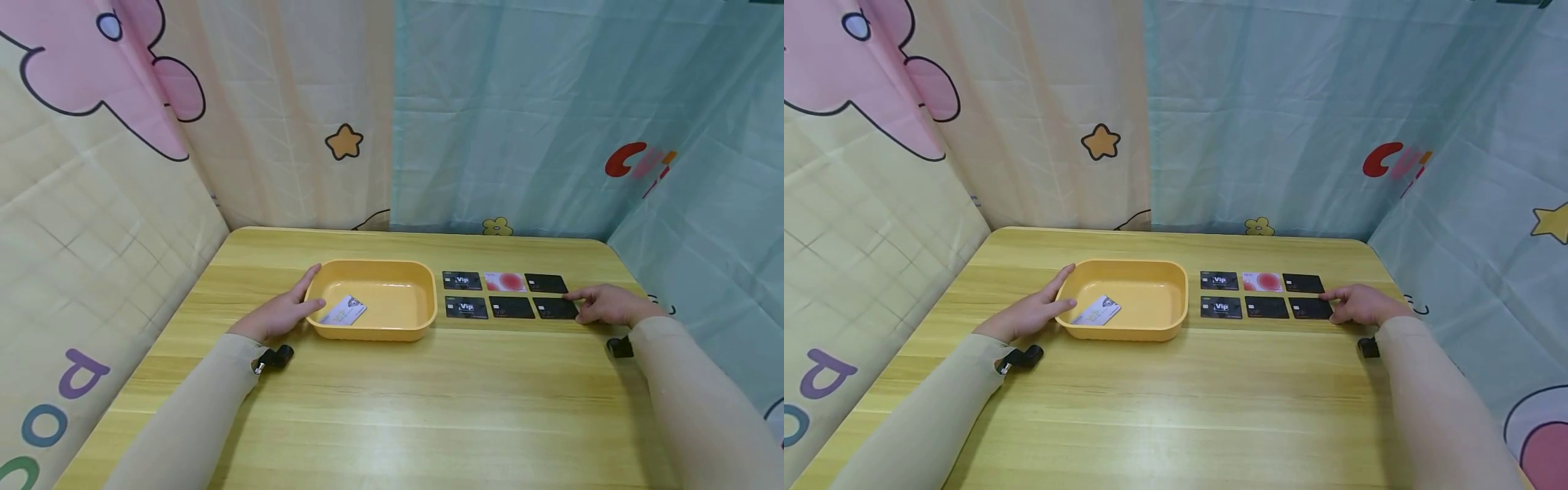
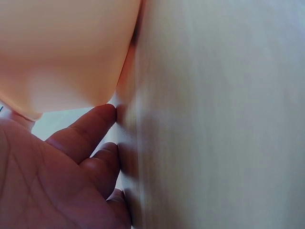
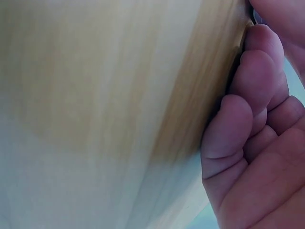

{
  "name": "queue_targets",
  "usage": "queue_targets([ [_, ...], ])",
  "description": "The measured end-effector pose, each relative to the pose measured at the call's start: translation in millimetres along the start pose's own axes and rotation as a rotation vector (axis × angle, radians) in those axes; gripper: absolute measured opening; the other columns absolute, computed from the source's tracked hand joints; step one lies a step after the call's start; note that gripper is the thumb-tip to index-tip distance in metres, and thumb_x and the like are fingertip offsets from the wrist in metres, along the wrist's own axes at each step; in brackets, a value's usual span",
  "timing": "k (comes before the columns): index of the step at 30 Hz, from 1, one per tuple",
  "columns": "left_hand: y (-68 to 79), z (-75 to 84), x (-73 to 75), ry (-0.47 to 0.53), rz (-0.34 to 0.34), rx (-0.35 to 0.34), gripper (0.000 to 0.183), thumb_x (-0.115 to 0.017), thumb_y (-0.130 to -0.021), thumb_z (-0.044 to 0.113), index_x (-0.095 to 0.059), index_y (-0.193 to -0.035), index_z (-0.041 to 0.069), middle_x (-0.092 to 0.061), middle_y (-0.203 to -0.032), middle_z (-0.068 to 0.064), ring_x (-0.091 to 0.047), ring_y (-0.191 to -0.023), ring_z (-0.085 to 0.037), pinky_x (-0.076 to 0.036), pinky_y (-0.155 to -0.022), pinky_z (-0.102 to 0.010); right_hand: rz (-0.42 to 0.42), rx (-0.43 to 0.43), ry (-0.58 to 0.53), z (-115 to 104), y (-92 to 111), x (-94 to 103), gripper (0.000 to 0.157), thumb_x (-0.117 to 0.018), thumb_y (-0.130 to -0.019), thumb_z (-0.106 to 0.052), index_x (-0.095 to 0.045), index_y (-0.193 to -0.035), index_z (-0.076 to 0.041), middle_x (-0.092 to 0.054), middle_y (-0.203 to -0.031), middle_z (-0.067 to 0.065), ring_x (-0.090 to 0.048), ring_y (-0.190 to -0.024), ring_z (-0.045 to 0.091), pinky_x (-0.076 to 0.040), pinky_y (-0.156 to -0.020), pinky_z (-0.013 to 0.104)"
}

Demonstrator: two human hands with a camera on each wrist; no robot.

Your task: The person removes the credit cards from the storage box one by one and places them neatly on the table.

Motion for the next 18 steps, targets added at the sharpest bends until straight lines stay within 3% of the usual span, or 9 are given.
queue_targets([
  [18,-0.5,-0.4,0.5,-0.014,0.002,0.006,0.083,-0.048,-0.11,0.051,0.009,-0.169,0.041,-0.003,-0.178,-0.018,-0.015,-0.159,-0.051,-0.014,-0.127,-0.07,-0.028,0.011,-0.009,2.9,-0.7,1.3,0.072,-0.077,-0.093,-0.015,-0.045,-0.152,0.01,-0.061,-0.078,-0.002,-0.052,-0.074,0.013,-0.044,-0.073,0.026],
])
Point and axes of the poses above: each hand's wrist, its own y-axis away from the middle knuckle, its own x-axis out of the back of the hand, z = x × y, the point moved 1 cm from there along -y, towards the middle knuckle
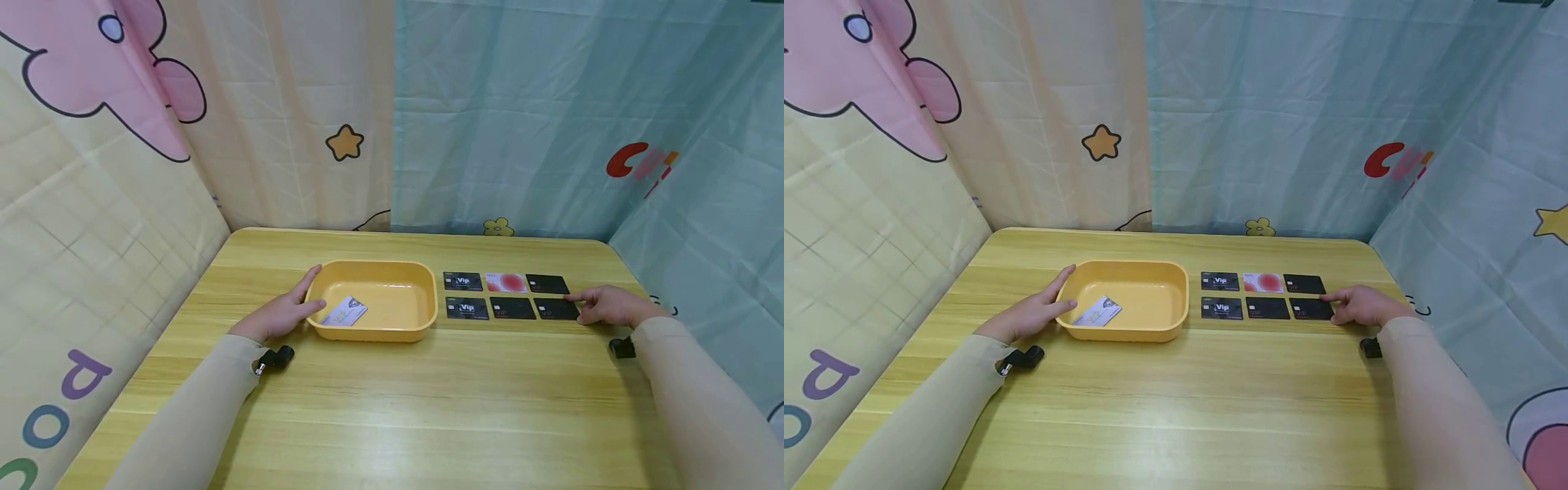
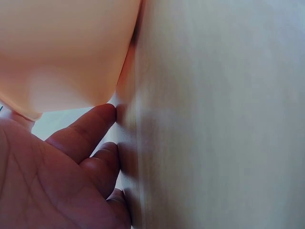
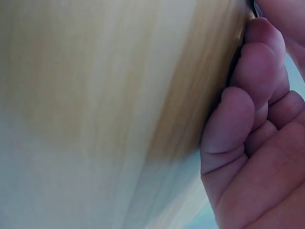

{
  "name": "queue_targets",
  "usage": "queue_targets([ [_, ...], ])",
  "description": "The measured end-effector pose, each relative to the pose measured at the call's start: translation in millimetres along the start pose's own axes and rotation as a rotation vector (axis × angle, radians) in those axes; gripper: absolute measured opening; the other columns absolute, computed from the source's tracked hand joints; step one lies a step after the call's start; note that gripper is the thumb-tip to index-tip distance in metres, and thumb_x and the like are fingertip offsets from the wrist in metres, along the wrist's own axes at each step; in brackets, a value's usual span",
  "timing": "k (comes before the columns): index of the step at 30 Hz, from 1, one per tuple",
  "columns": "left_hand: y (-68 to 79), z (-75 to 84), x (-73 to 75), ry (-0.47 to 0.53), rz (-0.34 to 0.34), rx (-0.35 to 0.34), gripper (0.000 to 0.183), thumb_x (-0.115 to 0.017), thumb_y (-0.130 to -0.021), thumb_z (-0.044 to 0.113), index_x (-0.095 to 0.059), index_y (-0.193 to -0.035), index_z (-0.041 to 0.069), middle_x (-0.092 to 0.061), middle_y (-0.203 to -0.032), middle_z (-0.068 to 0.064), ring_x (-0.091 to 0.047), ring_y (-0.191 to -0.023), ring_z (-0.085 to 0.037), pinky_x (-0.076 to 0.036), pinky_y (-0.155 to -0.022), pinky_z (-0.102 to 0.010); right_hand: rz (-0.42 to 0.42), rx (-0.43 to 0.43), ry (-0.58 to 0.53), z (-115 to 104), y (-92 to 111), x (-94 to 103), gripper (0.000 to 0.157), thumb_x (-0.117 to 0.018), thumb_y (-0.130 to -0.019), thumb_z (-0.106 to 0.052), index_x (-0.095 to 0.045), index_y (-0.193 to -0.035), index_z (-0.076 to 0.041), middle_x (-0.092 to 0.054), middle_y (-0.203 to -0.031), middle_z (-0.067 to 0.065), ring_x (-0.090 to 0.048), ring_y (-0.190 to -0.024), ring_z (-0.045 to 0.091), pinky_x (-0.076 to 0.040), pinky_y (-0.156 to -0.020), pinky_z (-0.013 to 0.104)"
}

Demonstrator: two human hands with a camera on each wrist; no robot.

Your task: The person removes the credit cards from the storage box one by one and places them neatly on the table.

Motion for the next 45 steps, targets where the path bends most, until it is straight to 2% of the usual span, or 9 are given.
queue_targets([
  [9,-0.2,-0.8,0.3,-0.011,0.004,-0.005,0.083,-0.048,-0.11,0.052,0.009,-0.169,0.04,-0.005,-0.177,-0.019,-0.018,-0.159,-0.052,-0.016,-0.126,-0.07,-0.001,0.0,-0.008,-3.0,1.9,1.4,0.071,-0.077,-0.093,-0.016,-0.045,-0.152,0.01,-0.062,-0.078,-0.002,-0.051,-0.072,0.011,-0.043,-0.072,0.026],
  [16,-1.9,-4.4,-0.4,-0.004,0.002,-0.012,0.084,-0.048,-0.11,0.052,0.009,-0.169,0.038,-0.003,-0.178,-0.018,-0.017,-0.159,-0.051,-0.015,-0.126,-0.07,0.005,-0.007,0.027,-1.8,1.5,1.5,0.07,-0.076,-0.094,-0.018,-0.046,-0.152,0.009,-0.07,-0.086,-0.001,-0.055,-0.078,0.012,-0.046,-0.075,0.026],
  [22,-1.7,-5.0,-0.6,0.007,-0.001,-0.015,0.084,-0.047,-0.11,0.052,0.009,-0.169,0.037,-0.002,-0.178,-0.018,-0.015,-0.16,-0.051,-0.014,-0.126,-0.071,0.01,-0.007,0.013,-0.6,0.6,0.0,0.07,-0.075,-0.095,-0.017,-0.045,-0.153,0.009,-0.067,-0.079,-0.001,-0.054,-0.072,0.011,-0.044,-0.071,0.026],
  [28,-1.3,-3.6,-0.6,0.008,-0.005,-0.002,0.083,-0.047,-0.11,0.054,0.011,-0.168,0.042,-0.001,-0.178,-0.016,-0.013,-0.161,-0.05,-0.013,-0.126,-0.071,0.019,-0.007,-0.014,1.6,0.5,-1.7,0.07,-0.075,-0.094,-0.016,-0.046,-0.153,0.009,-0.059,-0.07,-0.004,-0.05,-0.065,0.009,-0.041,-0.065,0.026],
  [45,-0.6,-2.1,-0.6,0.009,-0.001,-0.016,0.083,-0.048,-0.11,0.051,0.01,-0.169,0.04,-0.002,-0.178,-0.018,-0.014,-0.16,-0.049,-0.014,-0.127,-0.069,0.023,-0.008,0.0,8.0,-2.4,-1.4,0.07,-0.075,-0.095,-0.019,-0.047,-0.153,0.008,-0.066,-0.079,-0.003,-0.054,-0.071,0.011,-0.043,-0.068,0.026],
])
Point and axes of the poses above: each hand's wrist, its own y-axis away from the middle knuckle, its own x-axis out of the back of the hand, z = x × y, the point moved 1 cm from there along -y, towards the middle knuckle
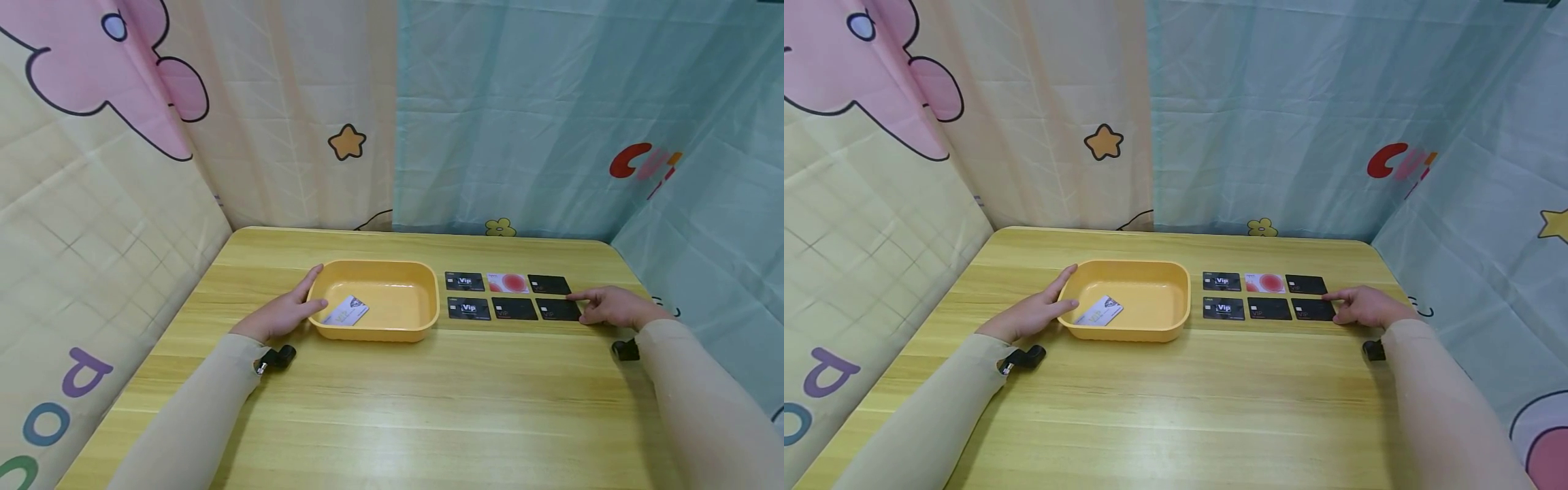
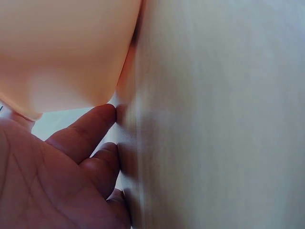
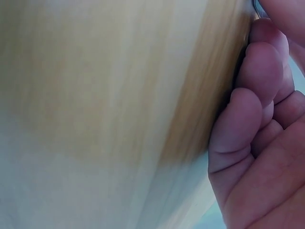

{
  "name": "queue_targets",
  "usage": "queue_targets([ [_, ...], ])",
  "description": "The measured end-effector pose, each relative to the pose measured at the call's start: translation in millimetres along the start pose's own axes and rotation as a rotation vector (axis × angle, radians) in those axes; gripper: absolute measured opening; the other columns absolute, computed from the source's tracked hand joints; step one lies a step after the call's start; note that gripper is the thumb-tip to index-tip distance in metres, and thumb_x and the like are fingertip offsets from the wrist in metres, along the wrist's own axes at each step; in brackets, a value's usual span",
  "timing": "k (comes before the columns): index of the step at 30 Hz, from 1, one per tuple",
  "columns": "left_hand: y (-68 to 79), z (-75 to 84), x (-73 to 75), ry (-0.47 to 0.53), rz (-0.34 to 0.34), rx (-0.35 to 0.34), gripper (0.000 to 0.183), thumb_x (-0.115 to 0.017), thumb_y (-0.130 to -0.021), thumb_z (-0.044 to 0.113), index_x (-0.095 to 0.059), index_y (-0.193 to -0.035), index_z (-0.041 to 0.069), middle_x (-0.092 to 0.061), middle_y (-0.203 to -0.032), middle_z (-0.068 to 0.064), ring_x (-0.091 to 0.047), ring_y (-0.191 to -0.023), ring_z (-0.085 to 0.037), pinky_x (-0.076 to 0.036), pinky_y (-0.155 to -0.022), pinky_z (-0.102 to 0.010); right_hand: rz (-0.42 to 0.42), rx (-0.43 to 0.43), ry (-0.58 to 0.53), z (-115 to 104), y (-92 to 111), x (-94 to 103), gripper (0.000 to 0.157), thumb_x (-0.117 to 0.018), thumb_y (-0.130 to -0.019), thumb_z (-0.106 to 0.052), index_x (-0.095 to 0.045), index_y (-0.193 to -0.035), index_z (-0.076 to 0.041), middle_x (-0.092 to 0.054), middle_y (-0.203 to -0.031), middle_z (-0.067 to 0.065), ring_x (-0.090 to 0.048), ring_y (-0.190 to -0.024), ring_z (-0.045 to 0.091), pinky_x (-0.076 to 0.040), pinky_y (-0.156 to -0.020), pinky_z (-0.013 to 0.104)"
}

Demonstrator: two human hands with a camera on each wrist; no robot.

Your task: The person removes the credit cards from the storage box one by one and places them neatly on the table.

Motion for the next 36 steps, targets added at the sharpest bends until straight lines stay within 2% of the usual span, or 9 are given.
queue_targets([
  [6,0.0,-1.9,0.3,-0.016,0.004,-0.005,0.083,-0.047,-0.11,0.052,0.009,-0.169,0.038,-0.005,-0.177,-0.02,-0.017,-0.159,-0.05,-0.016,-0.126,-0.069,-0.001,0.008,-0.024,3.3,-0.5,0.4,0.069,-0.073,-0.097,-0.021,-0.045,-0.153,0.008,-0.066,-0.083,-0.004,-0.054,-0.075,0.009,-0.045,-0.071,0.025],
  [14,-0.8,-1.3,0.4,-0.002,-0.003,0.0,0.082,-0.048,-0.11,0.051,0.01,-0.168,0.043,-0.003,-0.178,-0.017,-0.014,-0.161,-0.048,-0.014,-0.127,-0.068,-0.012,-0.007,-0.152,-2.2,6.5,3.9,0.071,-0.071,-0.099,-0.018,-0.039,-0.155,0.011,-0.06,-0.084,-0.001,-0.051,-0.07,0.01,-0.047,-0.066,0.028],
  [20,1.2,2.5,1.1,0.003,-0.004,-0.002,0.083,-0.049,-0.11,0.049,0.01,-0.168,0.043,-0.004,-0.178,-0.017,-0.015,-0.161,-0.048,-0.014,-0.128,-0.068,0.035,-0.018,-0.133,-14.6,5.3,14.8,0.071,-0.071,-0.099,-0.023,-0.042,-0.156,0.008,-0.054,-0.077,0.001,-0.052,-0.068,0.016,-0.046,-0.066,0.032],
  [24,1.7,3.7,1.2,0.005,-0.001,0.001,0.084,-0.051,-0.109,0.049,0.008,-0.168,0.042,-0.006,-0.178,-0.016,-0.016,-0.161,-0.046,-0.014,-0.128,-0.066,0.08,0.004,-0.072,-35.9,0.5,22.9,0.068,-0.071,-0.1,-0.029,-0.046,-0.155,0.003,-0.051,-0.078,0.002,-0.048,-0.068,0.018,-0.044,-0.065,0.035],
  [28,1.2,3.3,0.7,0.004,-0.002,-0.001,0.085,-0.051,-0.109,0.049,0.008,-0.169,0.039,-0.005,-0.178,-0.017,-0.016,-0.161,-0.047,-0.015,-0.128,-0.066,0.118,0.048,0.031,-67.1,-6.9,29.3,0.067,-0.071,-0.101,-0.039,-0.051,-0.154,-0.003,-0.06,-0.092,0.009,-0.054,-0.081,0.022,-0.046,-0.07,0.035],
  [30,1.1,2.7,0.6,0.006,-0.001,-0.004,0.085,-0.051,-0.109,0.049,0.008,-0.169,0.037,-0.005,-0.178,-0.017,-0.016,-0.161,-0.047,-0.015,-0.128,-0.067,0.127,0.071,0.05,-85.7,-11.3,31.3,0.068,-0.073,-0.1,-0.04,-0.052,-0.154,-0.005,-0.061,-0.092,0.011,-0.054,-0.082,0.024,-0.045,-0.071,0.036],
  [33,1.5,2.4,1.0,0.018,0.002,-0.007,0.085,-0.052,-0.109,0.048,0.007,-0.169,0.038,-0.004,-0.178,-0.015,-0.015,-0.161,-0.046,-0.014,-0.129,-0.066,0.119,0.112,0.053,-114.1,-17.8,33.4,0.068,-0.074,-0.099,-0.039,-0.052,-0.155,-0.008,-0.058,-0.082,0.008,-0.052,-0.077,0.022,-0.046,-0.071,0.036],
  [36,2.2,2.1,0.9,0.014,-0.003,-0.012,0.084,-0.05,-0.11,0.048,0.009,-0.169,0.04,-0.003,-0.178,-0.015,-0.015,-0.161,-0.046,-0.014,-0.128,-0.066,0.1,0.154,0.047,-140.9,-25.0,33.8,0.066,-0.075,-0.099,-0.034,-0.052,-0.156,-0.011,-0.047,-0.068,0.001,-0.045,-0.069,0.019,-0.044,-0.07,0.036],
])
Point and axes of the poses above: each hand's wrist, its own y-axis away from the middle knuckle, its own x-axis out of the back of the hand, z = x × y, the point moved 1 cm from there along -y, towards the middle knuckle
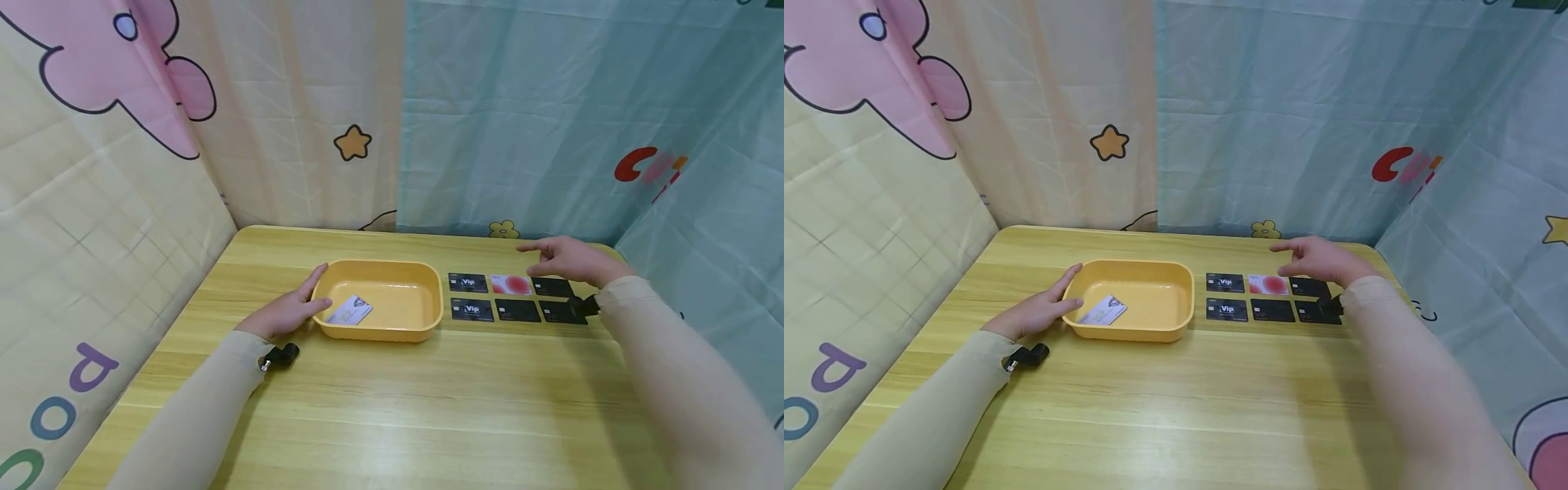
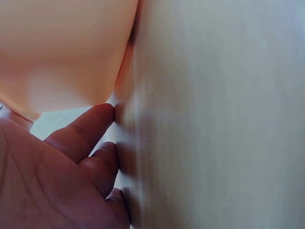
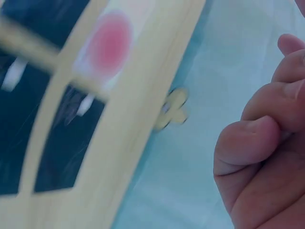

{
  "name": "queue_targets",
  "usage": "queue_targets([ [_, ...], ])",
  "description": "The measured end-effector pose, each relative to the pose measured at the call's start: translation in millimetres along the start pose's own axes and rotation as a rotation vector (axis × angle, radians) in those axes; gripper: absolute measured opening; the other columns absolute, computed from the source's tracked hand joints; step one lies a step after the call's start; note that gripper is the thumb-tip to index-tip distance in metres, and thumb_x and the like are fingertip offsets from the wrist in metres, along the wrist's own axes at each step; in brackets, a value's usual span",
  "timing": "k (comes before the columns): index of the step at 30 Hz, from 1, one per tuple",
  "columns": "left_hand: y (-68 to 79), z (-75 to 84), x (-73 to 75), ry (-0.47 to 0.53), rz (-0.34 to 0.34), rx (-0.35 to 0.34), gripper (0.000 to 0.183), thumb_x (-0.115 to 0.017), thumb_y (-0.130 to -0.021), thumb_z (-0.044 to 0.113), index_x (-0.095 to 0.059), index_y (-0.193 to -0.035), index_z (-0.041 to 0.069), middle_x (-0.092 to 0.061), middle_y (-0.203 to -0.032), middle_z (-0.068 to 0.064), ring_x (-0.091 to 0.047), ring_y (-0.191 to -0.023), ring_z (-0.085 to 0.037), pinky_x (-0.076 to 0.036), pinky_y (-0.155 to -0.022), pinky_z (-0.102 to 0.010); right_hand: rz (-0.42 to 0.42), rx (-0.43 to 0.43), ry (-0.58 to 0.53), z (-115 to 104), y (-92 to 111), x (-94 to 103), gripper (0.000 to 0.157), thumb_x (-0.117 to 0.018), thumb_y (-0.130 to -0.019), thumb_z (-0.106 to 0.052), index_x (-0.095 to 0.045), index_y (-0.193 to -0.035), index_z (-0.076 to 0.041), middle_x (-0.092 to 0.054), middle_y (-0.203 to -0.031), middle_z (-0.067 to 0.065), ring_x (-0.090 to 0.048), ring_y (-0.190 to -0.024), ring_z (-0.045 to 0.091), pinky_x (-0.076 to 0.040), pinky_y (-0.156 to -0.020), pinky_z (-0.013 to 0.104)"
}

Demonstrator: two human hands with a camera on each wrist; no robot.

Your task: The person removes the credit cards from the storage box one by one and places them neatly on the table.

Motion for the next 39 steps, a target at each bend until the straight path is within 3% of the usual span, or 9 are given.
queue_targets([
  [7,0.1,0.5,-0.3,-0.007,0.0,0.011,0.083,-0.05,-0.109,0.049,0.009,-0.168,0.042,-0.005,-0.178,-0.016,-0.016,-0.161,-0.047,-0.015,-0.128,-0.067,-0.029,0.054,0.009,-46.6,-26.6,-6.7,0.061,-0.075,-0.099,-0.025,-0.054,-0.155,-0.015,-0.042,-0.065,-0.001,-0.042,-0.062,0.019,-0.045,-0.067,0.036],
  [16,-0.7,-0.3,-1.5,0.044,-0.012,0.018,0.085,-0.05,-0.11,0.047,0.01,-0.168,0.04,-0.002,-0.178,-0.017,-0.011,-0.161,-0.047,-0.012,-0.128,-0.067,-0.096,0.188,-0.003,-100.4,-53.5,-22.8,0.062,-0.076,-0.098,-0.024,-0.053,-0.156,-0.021,-0.035,-0.059,-0.005,-0.03,-0.053,0.014,-0.044,-0.067,0.035],
  [28,0.1,0.5,-1.3,0.015,-0.003,0.008,0.083,-0.05,-0.11,0.049,0.008,-0.169,0.041,-0.006,-0.178,-0.017,-0.016,-0.161,-0.046,-0.015,-0.128,-0.066,-0.16,0.274,0.04,-167.4,-82.2,-51.4,0.065,-0.079,-0.096,-0.022,-0.054,-0.156,-0.024,-0.037,-0.062,-0.003,-0.035,-0.058,0.017,-0.04,-0.065,0.032],
  [39,1.5,0.3,-2.1,0.051,-0.002,0.016,0.084,-0.052,-0.109,0.048,0.009,-0.168,0.042,-0.005,-0.178,-0.013,-0.016,-0.161,-0.045,-0.014,-0.129,-0.066,-0.231,0.308,0.071,-203.7,-108.5,-85.6,0.063,-0.08,-0.095,-0.02,-0.058,-0.153,-0.022,-0.048,-0.073,-0.001,-0.046,-0.07,0.017,-0.04,-0.064,0.028],
])
Point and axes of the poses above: each hand's wrist, its own y-axis away from the middle knuckle, its own x-axis out of the back of the hand, z = x × y, the point moved 1 cm from there along -y, towards the middle knuckle
